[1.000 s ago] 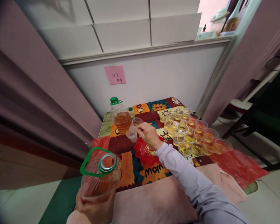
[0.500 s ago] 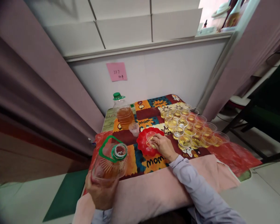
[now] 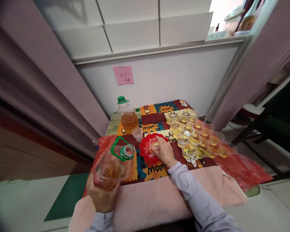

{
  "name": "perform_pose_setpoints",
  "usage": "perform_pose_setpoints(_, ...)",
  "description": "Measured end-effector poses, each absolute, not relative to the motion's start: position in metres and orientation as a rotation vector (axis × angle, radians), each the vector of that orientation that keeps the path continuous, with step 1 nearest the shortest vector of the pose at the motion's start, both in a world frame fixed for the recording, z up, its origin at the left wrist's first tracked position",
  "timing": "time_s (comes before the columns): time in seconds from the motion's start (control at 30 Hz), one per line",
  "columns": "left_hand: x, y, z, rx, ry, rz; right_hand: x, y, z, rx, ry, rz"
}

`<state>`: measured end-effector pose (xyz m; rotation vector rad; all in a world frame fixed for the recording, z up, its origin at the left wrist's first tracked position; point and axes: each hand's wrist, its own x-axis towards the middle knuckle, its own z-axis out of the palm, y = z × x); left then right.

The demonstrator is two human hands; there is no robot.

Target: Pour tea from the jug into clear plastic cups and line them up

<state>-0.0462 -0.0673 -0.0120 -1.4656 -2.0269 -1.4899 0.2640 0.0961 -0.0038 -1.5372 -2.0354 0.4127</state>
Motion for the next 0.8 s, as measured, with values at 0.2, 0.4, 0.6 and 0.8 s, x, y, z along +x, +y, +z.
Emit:
perform_pose_setpoints(0.2,-0.041,-0.068,-0.020,-1.479,-1.946,-1.349,0.265,0.107,-0.007,-1.460,-1.988,0.470)
perform_pose_setpoints(0.4,-0.044,-0.069,-0.028,-1.487,-1.920,-1.211,0.269,0.069,0.019,-1.129,-1.685,0.683)
perform_pose_setpoints(0.6,-0.033,-0.069,-0.019,-1.522,-1.993,-1.249,0.216,0.015,0.055,-0.770,-1.213,1.555)
perform_pose_setpoints(0.8,-0.037,-0.094,-0.013,-1.511,-2.055,-1.625,0.196,0.005,0.063,-0.732,-0.872,1.737)
